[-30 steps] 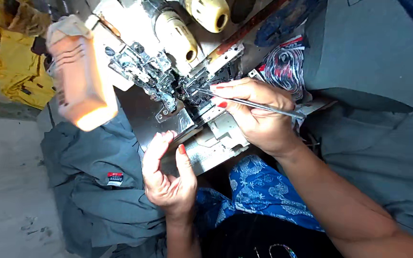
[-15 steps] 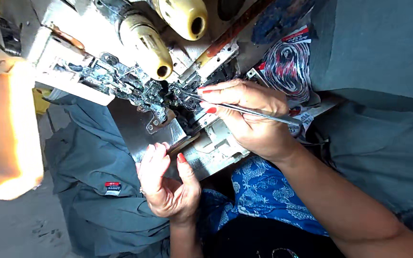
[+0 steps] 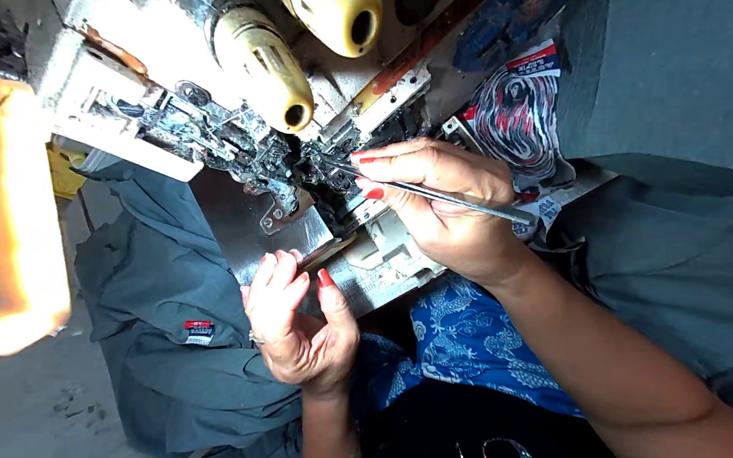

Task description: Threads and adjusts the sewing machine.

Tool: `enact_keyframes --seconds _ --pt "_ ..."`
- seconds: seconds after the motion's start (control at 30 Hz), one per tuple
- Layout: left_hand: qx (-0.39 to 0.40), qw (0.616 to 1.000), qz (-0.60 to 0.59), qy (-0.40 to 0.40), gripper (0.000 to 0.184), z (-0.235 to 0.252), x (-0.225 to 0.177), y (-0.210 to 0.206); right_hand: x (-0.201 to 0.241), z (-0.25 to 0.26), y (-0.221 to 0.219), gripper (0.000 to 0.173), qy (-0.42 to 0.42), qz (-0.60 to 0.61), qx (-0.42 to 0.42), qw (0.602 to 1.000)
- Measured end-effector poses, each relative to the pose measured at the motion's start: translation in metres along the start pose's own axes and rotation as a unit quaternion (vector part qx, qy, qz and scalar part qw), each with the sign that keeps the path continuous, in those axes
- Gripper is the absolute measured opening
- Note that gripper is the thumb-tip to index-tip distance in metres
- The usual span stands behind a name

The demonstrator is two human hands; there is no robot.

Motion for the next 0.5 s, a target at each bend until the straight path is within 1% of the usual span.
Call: enact_keyframes --seconds 0.5 --pt "-0.001 1.000 -0.004 0.001 0.014 -0.0003 0.0008 0.0001 0.0008 0.0010 -0.0014 0.010 -0.002 -0.008 0.005 1.000"
Point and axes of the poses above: each hand's wrist, its own z-axis towards the middle knuckle, its own y-axis out of the back of the hand, x = y × z, the point moved 9 cm from there along z, towards the middle knuckle, and after that the axes turned 13 degrees about y, right-handed, at the moved point
